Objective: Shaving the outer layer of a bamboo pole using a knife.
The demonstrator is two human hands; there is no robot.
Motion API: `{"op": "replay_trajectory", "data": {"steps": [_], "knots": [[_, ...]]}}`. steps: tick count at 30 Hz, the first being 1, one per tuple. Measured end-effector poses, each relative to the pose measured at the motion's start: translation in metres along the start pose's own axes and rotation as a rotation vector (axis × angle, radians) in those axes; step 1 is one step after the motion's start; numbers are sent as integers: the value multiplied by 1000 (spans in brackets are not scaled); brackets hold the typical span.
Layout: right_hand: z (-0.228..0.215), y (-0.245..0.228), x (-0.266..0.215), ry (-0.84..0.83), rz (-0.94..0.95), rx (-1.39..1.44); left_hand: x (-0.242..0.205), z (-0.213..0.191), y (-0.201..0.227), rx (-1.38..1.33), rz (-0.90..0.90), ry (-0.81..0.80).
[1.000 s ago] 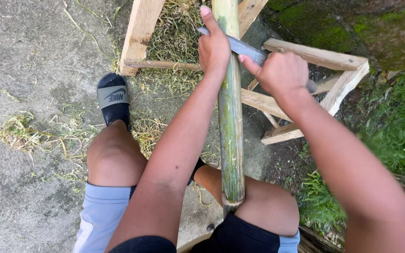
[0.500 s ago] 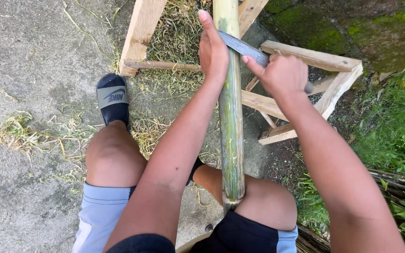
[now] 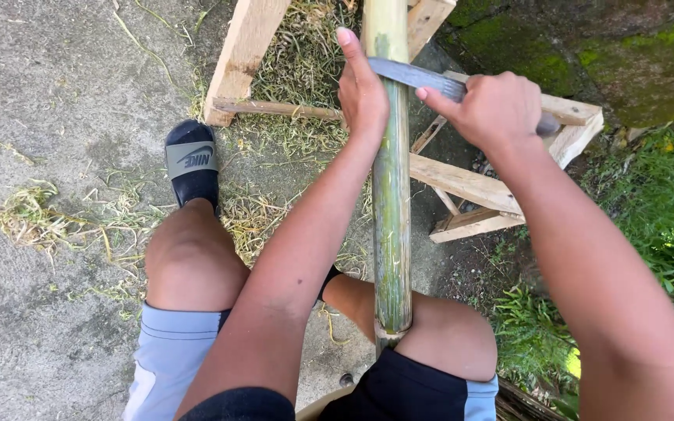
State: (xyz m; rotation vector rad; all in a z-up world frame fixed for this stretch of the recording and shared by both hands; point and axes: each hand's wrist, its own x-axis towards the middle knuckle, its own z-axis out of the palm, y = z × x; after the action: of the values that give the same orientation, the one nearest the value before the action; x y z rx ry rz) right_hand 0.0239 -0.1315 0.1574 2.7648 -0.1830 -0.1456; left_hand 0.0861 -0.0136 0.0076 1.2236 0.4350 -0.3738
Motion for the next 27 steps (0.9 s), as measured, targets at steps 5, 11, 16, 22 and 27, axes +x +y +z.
{"op": "replay_trajectory", "data": {"steps": [5, 11, 16, 22, 27], "knots": [[-20, -2, 9, -1, -181, -282, 6, 2, -6, -71, -52, 53], [-33, -11, 12, -184, -132, -403, 23, 9, -13, -183, -203, 38], [-38, -19, 16, -262, -68, -390, 25, 10, -3, -111, -269, 45], [-19, -18, 9, -214, -12, -336, 36, 18, 0, -41, -268, 36], [9, -18, 1, -117, 39, -236, 49, 19, 0, 50, -247, -18]]}}
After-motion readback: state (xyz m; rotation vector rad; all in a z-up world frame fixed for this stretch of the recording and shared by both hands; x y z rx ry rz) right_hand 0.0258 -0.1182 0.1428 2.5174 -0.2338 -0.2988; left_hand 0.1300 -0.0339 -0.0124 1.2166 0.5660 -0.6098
